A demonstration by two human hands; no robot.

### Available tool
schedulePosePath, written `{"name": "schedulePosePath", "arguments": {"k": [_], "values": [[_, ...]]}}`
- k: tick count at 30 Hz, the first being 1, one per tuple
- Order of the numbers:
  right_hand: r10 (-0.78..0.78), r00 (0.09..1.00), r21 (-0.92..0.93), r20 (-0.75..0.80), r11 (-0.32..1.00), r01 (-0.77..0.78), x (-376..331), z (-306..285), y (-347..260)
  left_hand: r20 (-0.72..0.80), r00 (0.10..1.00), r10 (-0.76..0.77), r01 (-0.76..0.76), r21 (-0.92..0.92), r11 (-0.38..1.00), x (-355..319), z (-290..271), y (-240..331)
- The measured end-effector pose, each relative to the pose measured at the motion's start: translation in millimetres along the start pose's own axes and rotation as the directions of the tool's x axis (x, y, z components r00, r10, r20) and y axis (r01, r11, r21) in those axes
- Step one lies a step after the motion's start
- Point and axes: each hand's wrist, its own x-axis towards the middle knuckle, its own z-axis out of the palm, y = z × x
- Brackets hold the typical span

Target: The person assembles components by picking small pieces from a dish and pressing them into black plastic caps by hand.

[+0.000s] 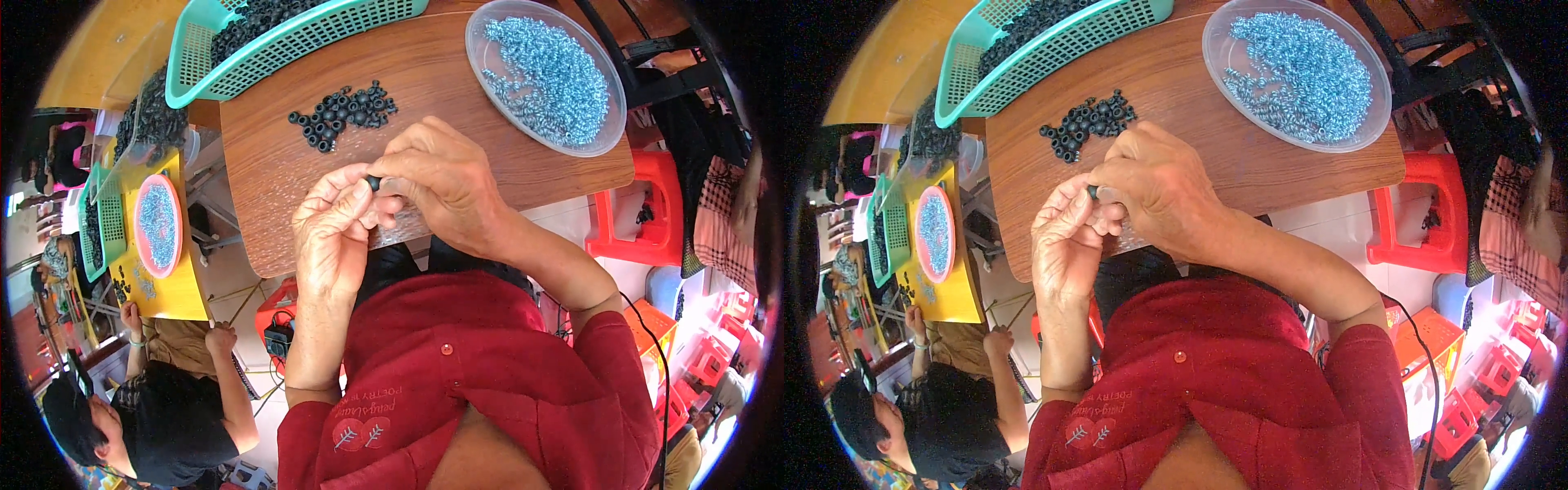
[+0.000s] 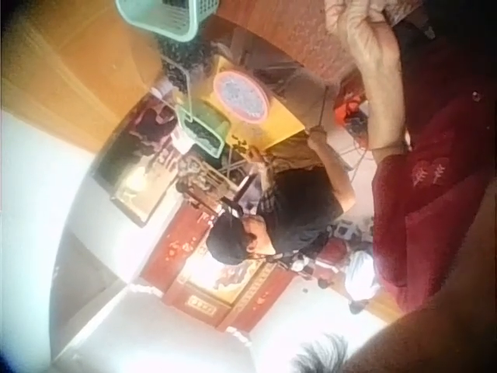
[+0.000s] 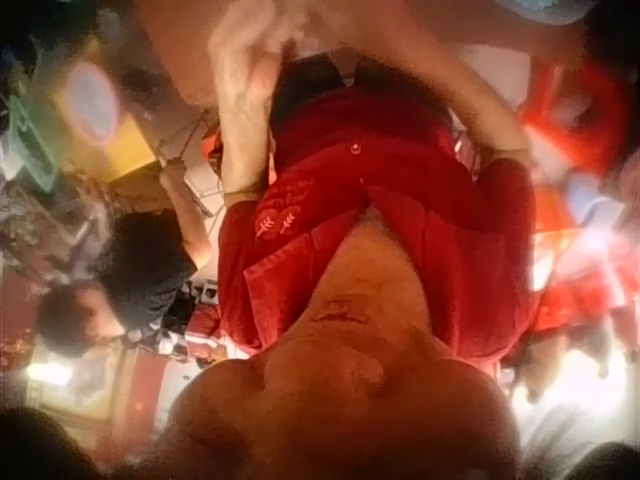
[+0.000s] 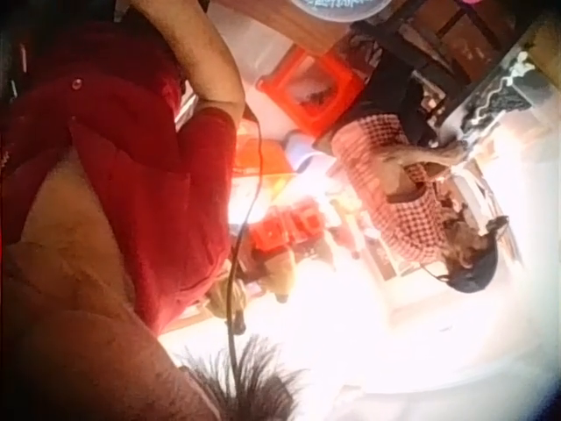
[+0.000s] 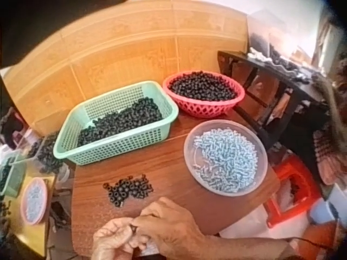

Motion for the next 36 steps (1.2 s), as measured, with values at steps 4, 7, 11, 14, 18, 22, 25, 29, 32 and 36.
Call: {"name": "schedulePosePath", "arguments": {"k": [4, 7, 11, 14, 18, 22, 25, 29, 32, 36], "values": [[0.111, 0.994, 0.085, 0.025, 0.99, -0.112, 1, 0, 6, -0.016, 1.0, -0.018, 0.019, 0.016, 1.0, 2, 8, -3], [0.295, 0.954, 0.213, 0.054, 0.93, -0.299, 3, -3, 2, -0.007, 1.0, -0.022, 0.022, 0.037, 0.999, 2, 11, -4], [0.299, 0.947, 0.219, 0.122, 0.922, -0.319, 2, -6, 4, -0.012, 1.0, -0.005, 0.006, 0.069, 0.998, 1, 9, -5], [0.248, 0.959, 0.131, 0.137, 0.955, -0.266, 1, -6, 6, -0.017, 1.0, 0.012, -0.011, 0.087, 0.996, 0, 7, -8], [0.309, 0.941, 0.105, 0.138, 0.94, -0.324, -2, -3, 1, -0.031, 0.999, 0.019, -0.014, 0.162, 0.987, -7, 12, -10], [0.414, 0.889, 0.122, 0.197, 0.889, -0.441, -9, -6, 4, -0.053, 0.999, 0.002, 0.013, 0.278, 0.961, -8, 11, -11], [0.317, 0.938, 0.077, 0.138, 0.941, -0.329, -7, -6, 14, -0.051, 0.999, -0.001, 0.017, 0.294, 0.956, -10, 5, -9], [0.218, 0.975, -0.162, 0.037, 0.964, -0.21, 5, 6, 32, -0.105, 0.994, 0.03, 0.004, 0.311, 0.95, -13, -10, -7], [0.139, 0.988, -0.225, 0.07, 0.967, -0.121, 12, 22, 36, -0.121, 0.99, 0.076, -0.038, 0.293, 0.955, -16, -15, -5], [0.104, 0.991, -0.323, 0.087, 0.944, -0.07, 15, 21, 40, -0.108, 0.984, 0.142, -0.102, 0.314, 0.944, -16, -15, -4]]}}
